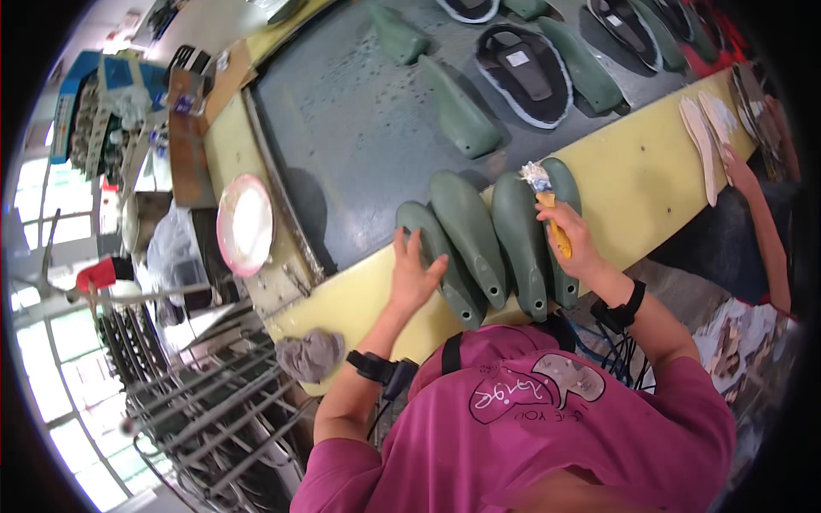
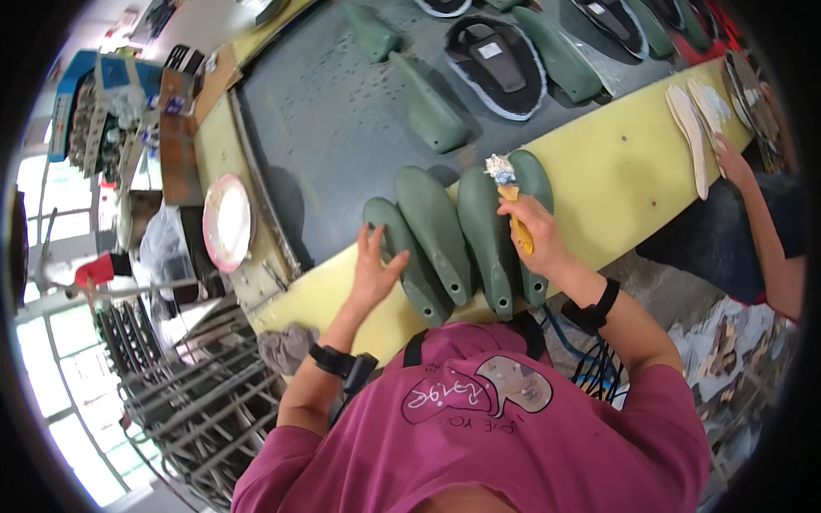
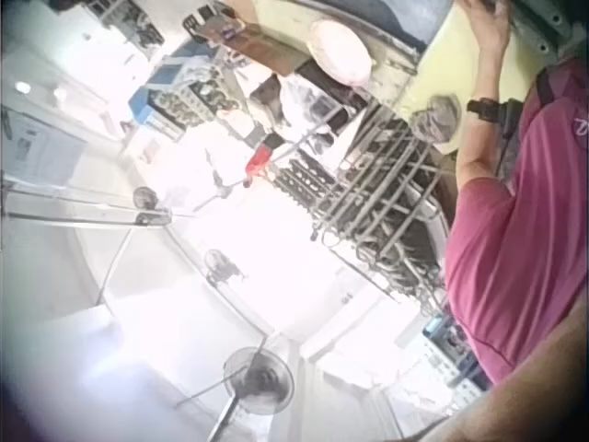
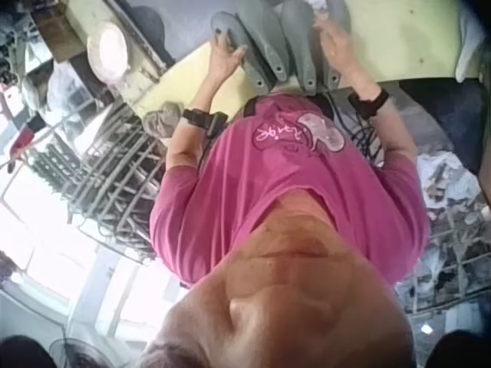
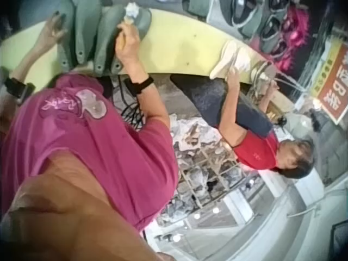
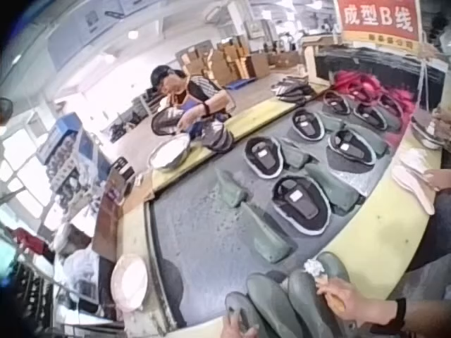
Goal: The recorder is applying white glue to green shoe lasts using a brush in a shoe manufacturing facility.
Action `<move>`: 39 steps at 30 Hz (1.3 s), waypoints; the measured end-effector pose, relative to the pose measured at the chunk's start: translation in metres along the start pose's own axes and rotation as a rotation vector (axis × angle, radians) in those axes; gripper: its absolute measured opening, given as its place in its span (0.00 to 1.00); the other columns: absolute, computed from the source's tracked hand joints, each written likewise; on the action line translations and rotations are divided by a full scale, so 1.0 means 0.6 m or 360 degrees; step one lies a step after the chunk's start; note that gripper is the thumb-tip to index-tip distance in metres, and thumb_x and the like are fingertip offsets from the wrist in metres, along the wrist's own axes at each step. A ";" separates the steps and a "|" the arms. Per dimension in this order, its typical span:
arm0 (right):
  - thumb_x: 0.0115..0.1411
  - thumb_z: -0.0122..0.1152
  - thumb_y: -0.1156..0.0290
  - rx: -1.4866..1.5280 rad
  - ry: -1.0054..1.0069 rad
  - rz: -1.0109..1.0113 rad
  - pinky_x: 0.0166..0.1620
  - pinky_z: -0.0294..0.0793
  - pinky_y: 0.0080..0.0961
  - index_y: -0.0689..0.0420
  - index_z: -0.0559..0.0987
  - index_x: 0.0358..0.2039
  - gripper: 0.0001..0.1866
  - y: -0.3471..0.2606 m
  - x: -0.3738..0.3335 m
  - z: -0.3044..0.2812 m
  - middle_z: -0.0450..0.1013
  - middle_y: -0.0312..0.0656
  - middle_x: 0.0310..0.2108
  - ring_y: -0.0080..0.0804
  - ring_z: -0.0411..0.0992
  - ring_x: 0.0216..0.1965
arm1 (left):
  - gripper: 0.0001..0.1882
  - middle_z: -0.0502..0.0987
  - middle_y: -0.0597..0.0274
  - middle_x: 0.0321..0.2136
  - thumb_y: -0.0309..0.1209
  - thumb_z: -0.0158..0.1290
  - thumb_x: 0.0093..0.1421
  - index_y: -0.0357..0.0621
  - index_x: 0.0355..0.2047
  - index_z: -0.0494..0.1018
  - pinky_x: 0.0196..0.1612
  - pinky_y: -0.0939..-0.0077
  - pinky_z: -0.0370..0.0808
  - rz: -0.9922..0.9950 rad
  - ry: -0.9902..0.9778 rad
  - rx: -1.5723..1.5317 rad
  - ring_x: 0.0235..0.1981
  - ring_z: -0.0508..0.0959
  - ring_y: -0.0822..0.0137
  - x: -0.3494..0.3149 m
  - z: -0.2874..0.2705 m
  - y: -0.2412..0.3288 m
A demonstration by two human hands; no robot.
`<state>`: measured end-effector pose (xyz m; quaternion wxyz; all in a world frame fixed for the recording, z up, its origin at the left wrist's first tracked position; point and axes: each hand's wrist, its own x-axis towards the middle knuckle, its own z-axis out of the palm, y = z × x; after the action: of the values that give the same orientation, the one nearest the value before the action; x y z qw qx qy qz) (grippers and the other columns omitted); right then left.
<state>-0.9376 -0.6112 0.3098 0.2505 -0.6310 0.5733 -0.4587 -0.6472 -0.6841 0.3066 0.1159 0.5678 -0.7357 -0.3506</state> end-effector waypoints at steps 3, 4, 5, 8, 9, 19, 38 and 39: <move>0.48 0.50 0.88 -0.0037 -0.0061 -0.0058 0.44 0.69 0.35 0.60 0.70 0.40 0.18 0.008 0.006 0.010 0.71 0.50 0.38 0.51 0.69 0.41 | 0.42 0.47 0.28 0.60 0.40 0.58 0.51 0.32 0.60 0.52 0.60 0.60 0.58 -0.0170 0.0032 -0.0303 0.61 0.55 0.38 -0.036 0.029 -0.013; 0.48 0.50 0.88 -0.0038 -0.0082 -0.0096 0.44 0.69 0.35 0.60 0.70 0.40 0.18 0.010 0.005 0.013 0.71 0.50 0.38 0.51 0.69 0.41 | 0.44 0.47 0.28 0.60 0.40 0.58 0.49 0.32 0.60 0.51 0.60 0.61 0.58 -0.0214 -0.0011 -0.0339 0.61 0.55 0.39 -0.041 0.026 -0.006; 0.49 0.50 0.88 -0.0046 -0.0108 -0.0080 0.44 0.69 0.35 0.60 0.71 0.40 0.17 0.008 0.002 0.015 0.71 0.49 0.37 0.50 0.70 0.41 | 0.46 0.47 0.28 0.60 0.39 0.60 0.47 0.32 0.61 0.51 0.60 0.62 0.59 -0.0248 0.0007 -0.0337 0.61 0.56 0.39 -0.052 0.027 -0.002; 0.51 0.50 0.87 -0.0079 -0.0154 -0.0106 0.43 0.69 0.34 0.60 0.71 0.40 0.15 0.009 -0.008 0.016 0.71 0.48 0.36 0.48 0.70 0.40 | 0.47 0.49 0.29 0.60 0.36 0.61 0.45 0.33 0.61 0.50 0.59 0.63 0.60 -0.0220 0.0051 -0.0561 0.60 0.57 0.40 -0.070 0.041 -0.028; 0.52 0.49 0.86 -0.0098 -0.0147 -0.0098 0.43 0.69 0.33 0.60 0.71 0.40 0.15 0.007 -0.011 0.016 0.71 0.48 0.36 0.48 0.70 0.39 | 0.46 0.52 0.31 0.60 0.34 0.60 0.46 0.33 0.62 0.50 0.58 0.66 0.62 -0.0240 0.0003 -0.0887 0.58 0.61 0.40 -0.079 0.039 -0.048; 0.55 0.53 0.81 -0.0193 -0.0145 -0.0213 0.39 0.70 0.32 0.61 0.73 0.38 0.08 0.000 -0.016 0.014 0.71 0.47 0.32 0.46 0.71 0.35 | 0.34 0.75 0.38 0.38 0.38 0.61 0.43 0.30 0.47 0.63 0.45 0.61 0.72 -0.0601 0.0356 -0.0480 0.41 0.76 0.47 -0.067 0.000 -0.057; 0.61 0.50 0.71 0.0895 -0.0421 0.0020 0.20 0.62 0.16 0.61 0.76 0.28 0.09 -0.177 0.138 0.150 0.69 0.33 0.17 0.15 0.64 0.15 | 0.40 0.73 0.55 0.43 0.31 0.61 0.37 0.33 0.54 0.62 0.49 0.72 0.69 -0.0079 -0.0365 -0.1752 0.43 0.74 0.64 -0.111 -0.109 -0.032; 0.60 0.51 0.70 0.0952 -0.0445 0.0202 0.20 0.62 0.16 0.61 0.76 0.27 0.09 -0.167 0.136 0.155 0.69 0.33 0.17 0.16 0.64 0.15 | 0.40 0.73 0.55 0.43 0.31 0.61 0.37 0.33 0.54 0.62 0.49 0.72 0.69 -0.0101 -0.0320 -0.1719 0.43 0.74 0.64 -0.114 -0.098 -0.048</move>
<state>-0.8137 -0.6870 0.3759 0.5288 -0.5495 0.4115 -0.4990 -0.5697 -0.6474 0.3465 0.3094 0.4132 -0.4410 -0.7342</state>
